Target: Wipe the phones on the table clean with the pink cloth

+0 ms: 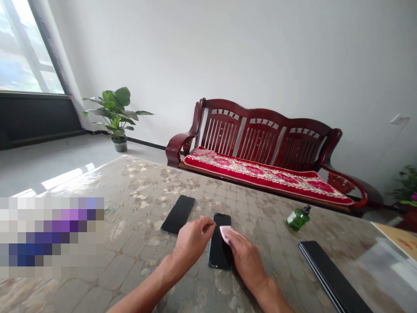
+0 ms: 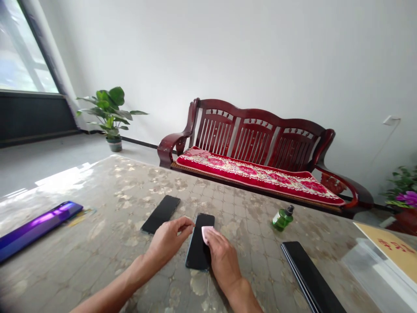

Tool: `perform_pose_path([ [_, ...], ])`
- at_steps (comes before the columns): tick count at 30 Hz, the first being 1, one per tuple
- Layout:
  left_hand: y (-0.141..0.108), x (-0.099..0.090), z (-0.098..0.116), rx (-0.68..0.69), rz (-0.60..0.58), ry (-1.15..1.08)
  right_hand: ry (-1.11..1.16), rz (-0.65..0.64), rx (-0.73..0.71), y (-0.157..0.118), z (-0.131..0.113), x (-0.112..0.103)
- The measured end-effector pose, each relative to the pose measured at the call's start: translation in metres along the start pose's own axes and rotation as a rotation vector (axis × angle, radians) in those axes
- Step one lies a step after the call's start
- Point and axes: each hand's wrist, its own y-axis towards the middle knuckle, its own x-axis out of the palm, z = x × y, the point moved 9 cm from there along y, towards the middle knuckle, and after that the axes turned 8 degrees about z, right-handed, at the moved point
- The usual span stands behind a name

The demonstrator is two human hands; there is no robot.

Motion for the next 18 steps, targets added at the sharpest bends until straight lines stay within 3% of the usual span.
perform_pose_path([
  [4, -0.001, 0.004, 0.007, 0.098, -0.167, 0.272, -0.098, -0.08, -0.188, -0.019, -0.016, 0.01],
  [10, -0.032, 0.02, 0.02, 0.285, -0.323, 0.242, -0.191, -0.08, -0.313, -0.028, -0.022, 0.01],
  [12, -0.053, 0.029, 0.029, 0.45, -0.313, 0.216, -0.215, -0.083, -0.323, -0.03, -0.022, 0.012],
  [18, -0.087, 0.059, 0.009, 0.557, -0.286, 0.323, -0.287, -0.111, -0.243, -0.01, -0.008, 0.025],
])
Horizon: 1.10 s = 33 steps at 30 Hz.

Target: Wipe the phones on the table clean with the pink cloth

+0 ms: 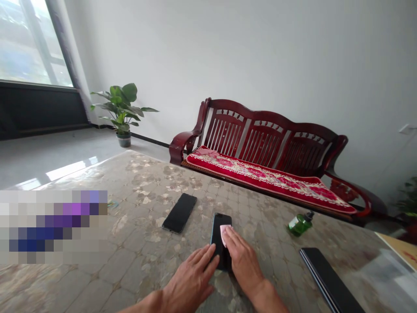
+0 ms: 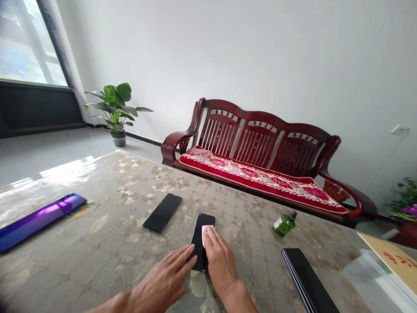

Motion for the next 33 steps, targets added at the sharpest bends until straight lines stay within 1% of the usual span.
perform_pose_path([
  [2, -0.001, -0.001, 0.0, 0.028, 0.04, 0.002, -0.013, 0.0, 0.039, 0.016, 0.009, 0.005],
  [4, 0.0, -0.006, -0.001, 0.051, 0.066, -0.008, -0.013, -0.007, 0.071, 0.031, 0.016, 0.008],
  [6, 0.001, -0.011, -0.002, 0.069, 0.076, -0.015, -0.015, -0.024, 0.092, 0.037, 0.018, 0.01],
  [7, 0.001, -0.012, -0.002, 0.076, 0.076, -0.015, -0.017, -0.035, 0.092, 0.036, 0.017, 0.01],
  [9, 0.001, -0.011, -0.003, 0.084, 0.078, -0.011, -0.02, -0.052, 0.061, 0.026, 0.01, 0.008],
  [12, 0.002, -0.003, -0.004, 0.092, 0.096, -0.002, -0.015, -0.044, -0.038, -0.002, -0.005, 0.002],
  [14, 0.004, 0.002, -0.006, 0.105, 0.139, 0.01, -0.017, -0.044, -0.107, -0.014, -0.012, 0.0],
  [15, 0.005, 0.004, -0.006, 0.117, 0.171, 0.019, -0.028, -0.048, -0.117, -0.015, -0.012, 0.0],
  [17, 0.005, 0.005, -0.006, 0.149, 0.244, 0.048, -0.07, -0.065, -0.076, -0.006, -0.005, 0.004],
  [19, 0.004, 0.005, -0.006, 0.182, 0.304, 0.084, -0.124, -0.09, 0.013, 0.014, 0.007, 0.011],
  [21, 0.002, 0.005, -0.006, 0.207, 0.341, 0.112, -0.16, -0.11, 0.088, 0.035, 0.016, 0.019],
  [23, 0.001, 0.005, -0.007, 0.217, 0.369, 0.126, -0.176, -0.114, 0.117, 0.049, 0.018, 0.023],
  [24, 0.001, 0.005, -0.007, 0.219, 0.38, 0.129, -0.178, -0.113, 0.111, 0.052, 0.017, 0.025],
  [26, 0.001, 0.005, -0.007, 0.222, 0.397, 0.123, -0.174, -0.106, 0.063, 0.046, 0.009, 0.026],
  [30, 0.003, 0.001, -0.006, 0.21, 0.409, 0.069, -0.121, -0.087, -0.123, 0.016, -0.015, 0.022],
  [31, 0.003, 0.0, -0.006, 0.206, 0.409, 0.056, -0.11, -0.081, -0.15, 0.012, -0.018, 0.021],
  [33, 0.004, -0.002, -0.005, 0.2, 0.402, 0.048, -0.102, -0.075, -0.147, 0.014, -0.018, 0.021],
])
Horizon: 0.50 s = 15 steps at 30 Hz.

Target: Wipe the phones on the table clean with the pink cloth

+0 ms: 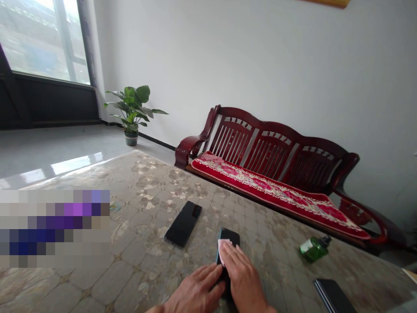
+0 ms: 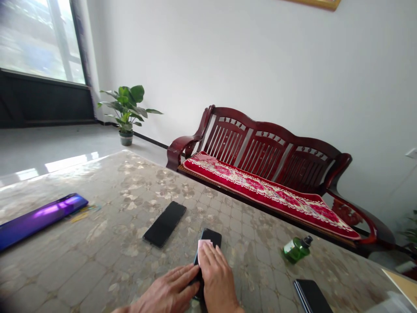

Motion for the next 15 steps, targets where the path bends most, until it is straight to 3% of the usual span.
perform_pose_path([
  [7, -0.005, 0.004, -0.001, 0.021, -0.02, 0.061, -0.066, -0.021, 0.162, 0.046, 0.026, 0.013],
  [15, -0.002, 0.001, 0.001, 0.011, 0.011, 0.042, -0.015, 0.028, -0.037, -0.01, -0.004, -0.01],
])
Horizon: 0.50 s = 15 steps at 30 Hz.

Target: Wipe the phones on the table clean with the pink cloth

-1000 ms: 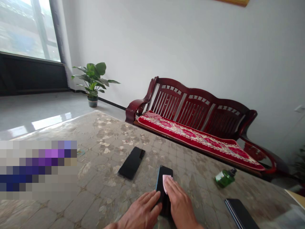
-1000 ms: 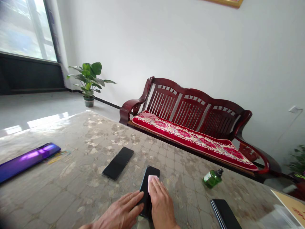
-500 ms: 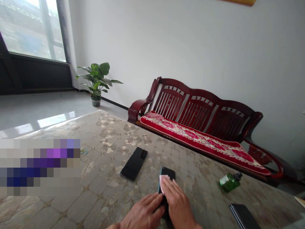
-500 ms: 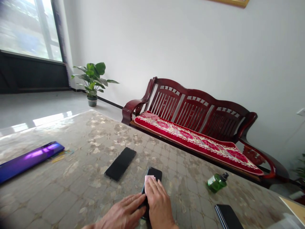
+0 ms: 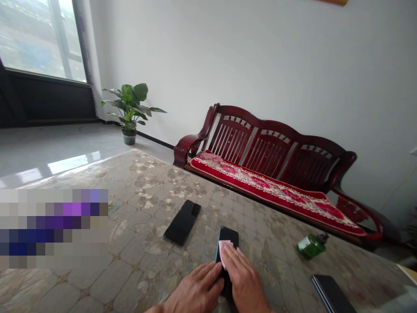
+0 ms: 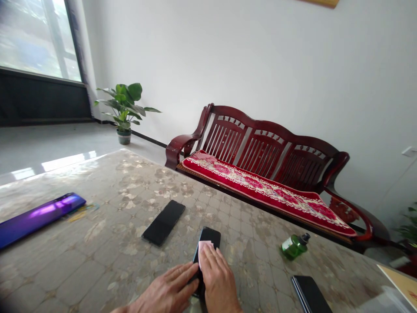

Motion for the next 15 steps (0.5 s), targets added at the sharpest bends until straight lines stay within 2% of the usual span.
perform_pose_path([
  [2, 0.0, 0.0, 0.001, 0.008, -0.009, 0.009, -0.007, 0.0, 0.032, 0.0, 0.008, -0.001],
  [6, -0.003, 0.002, 0.001, 0.022, -0.04, 0.04, -0.041, 0.0, 0.215, 0.021, 0.044, 0.004],
  [8, -0.005, 0.003, 0.001, 0.027, -0.052, 0.051, -0.049, -0.009, 0.269, 0.027, 0.053, 0.007],
  [11, -0.005, 0.004, 0.001, 0.036, -0.072, 0.045, -0.07, -0.001, 0.26, 0.019, 0.048, 0.005],
  [15, -0.001, 0.001, 0.002, 0.035, -0.099, 0.034, -0.078, 0.035, 0.104, -0.01, 0.016, -0.006],
])
